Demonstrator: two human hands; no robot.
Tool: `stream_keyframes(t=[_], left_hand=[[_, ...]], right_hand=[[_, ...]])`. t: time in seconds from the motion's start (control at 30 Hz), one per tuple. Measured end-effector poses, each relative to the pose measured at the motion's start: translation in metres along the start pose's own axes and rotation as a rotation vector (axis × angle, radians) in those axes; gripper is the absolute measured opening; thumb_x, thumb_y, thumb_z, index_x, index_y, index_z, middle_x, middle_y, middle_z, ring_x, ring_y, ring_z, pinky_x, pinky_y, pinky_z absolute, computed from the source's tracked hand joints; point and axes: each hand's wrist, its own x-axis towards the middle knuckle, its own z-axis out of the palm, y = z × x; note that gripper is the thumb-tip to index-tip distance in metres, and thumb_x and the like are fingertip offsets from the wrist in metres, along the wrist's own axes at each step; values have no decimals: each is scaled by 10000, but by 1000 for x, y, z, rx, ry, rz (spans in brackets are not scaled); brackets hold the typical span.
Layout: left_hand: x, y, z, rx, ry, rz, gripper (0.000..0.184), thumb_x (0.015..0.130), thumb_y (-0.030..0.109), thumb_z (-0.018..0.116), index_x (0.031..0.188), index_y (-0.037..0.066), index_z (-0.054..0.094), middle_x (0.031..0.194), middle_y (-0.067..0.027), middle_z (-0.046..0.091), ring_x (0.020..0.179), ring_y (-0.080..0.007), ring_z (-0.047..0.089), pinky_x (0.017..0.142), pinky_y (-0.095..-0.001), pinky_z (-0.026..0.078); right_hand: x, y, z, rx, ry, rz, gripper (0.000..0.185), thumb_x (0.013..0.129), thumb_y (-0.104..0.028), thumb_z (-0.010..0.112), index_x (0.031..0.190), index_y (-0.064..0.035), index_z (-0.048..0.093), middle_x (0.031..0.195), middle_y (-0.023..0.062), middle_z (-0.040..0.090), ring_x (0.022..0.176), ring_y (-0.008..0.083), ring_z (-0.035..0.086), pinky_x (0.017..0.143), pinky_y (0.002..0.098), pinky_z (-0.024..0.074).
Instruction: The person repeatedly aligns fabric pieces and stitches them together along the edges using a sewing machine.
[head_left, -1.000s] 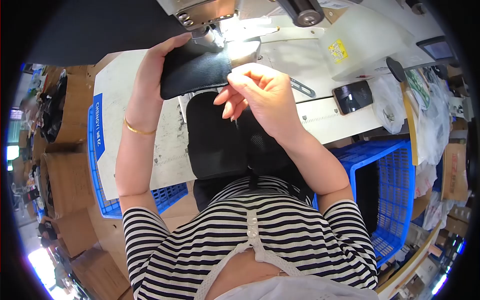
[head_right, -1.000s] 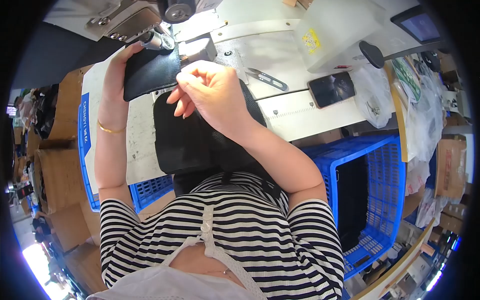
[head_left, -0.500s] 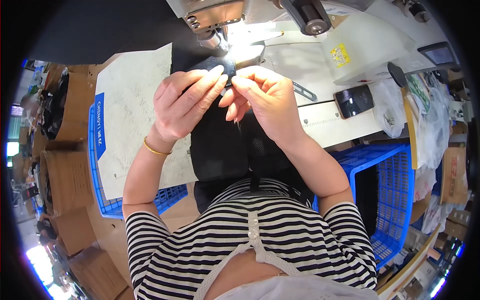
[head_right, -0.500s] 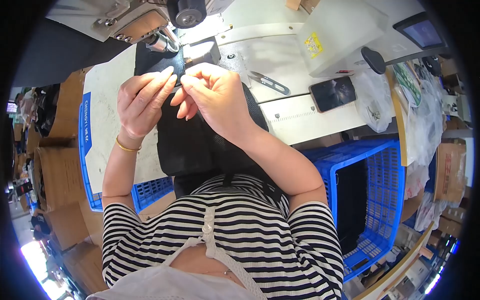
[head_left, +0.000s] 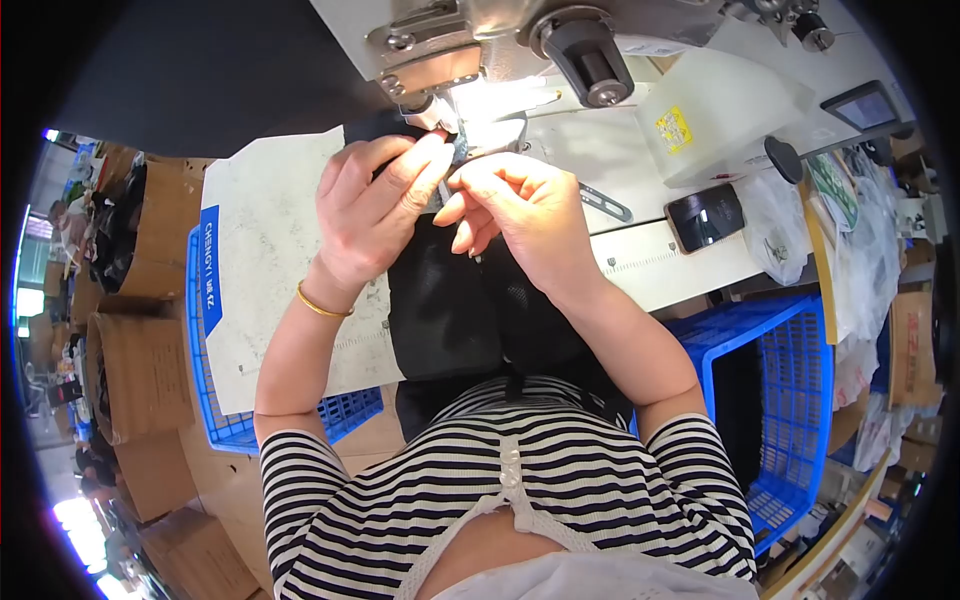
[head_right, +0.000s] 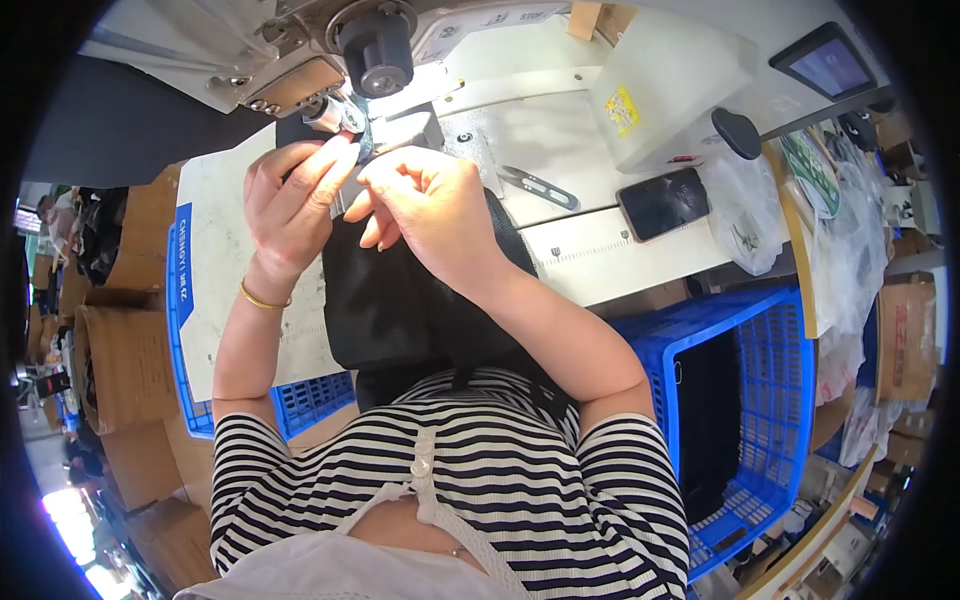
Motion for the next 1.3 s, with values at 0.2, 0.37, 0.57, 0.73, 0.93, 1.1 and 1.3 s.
stream_keyframes(t=[0.2,0.37,0.57,0.73,0.93,1.1,1.3], left_hand=[[3,-1,3,47,0,-25,328,637,91,634,944,16,721,989,-39,701,921,-195,633,779,-318,476],[5,5,4,90,-12,-67,321,618,72,639,925,17,714,967,-39,696,919,-197,634,777,-319,477],[6,7,4,119,-13,-72,306,617,77,642,908,17,714,966,-39,695,924,-199,634,779,-324,482],[7,10,3,146,-32,-84,314,618,97,641,912,16,714,965,-42,690,940,-201,630,783,-329,483],[13,22,-2,139,-95,-147,353,607,109,638,937,-1,698,941,-59,665,921,-208,613,768,-329,480],[21,32,-4,131,-153,-204,377,610,109,637,962,-21,665,911,-65,627,905,-215,587,760,-331,472],[21,38,-4,143,-174,-291,345,635,58,645,973,-13,644,921,-74,614,928,-231,578,767,-348,465]], right_hand=[[-3,-2,1,4,-13,13,176,943,-111,582,899,48,644,765,124,702,561,130,653,502,228,516],[-4,1,-2,-55,-37,14,189,958,-130,578,961,44,650,803,128,716,581,140,662,524,234,531],[-6,0,1,-21,-23,18,183,945,-119,583,899,43,654,760,124,703,562,130,653,504,229,517],[-7,0,0,-74,-68,21,193,964,-142,583,977,42,643,814,133,716,598,140,668,533,235,537],[-9,2,3,6,-53,59,180,944,-119,585,897,40,655,746,123,697,566,133,653,517,232,518],[-10,-3,3,-15,-37,52,175,944,-110,579,895,36,662,721,115,690,562,134,652,514,233,515],[-12,-2,1,-21,-47,42,185,949,-116,576,910,37,673,722,108,693,565,125,651,519,230,514]])
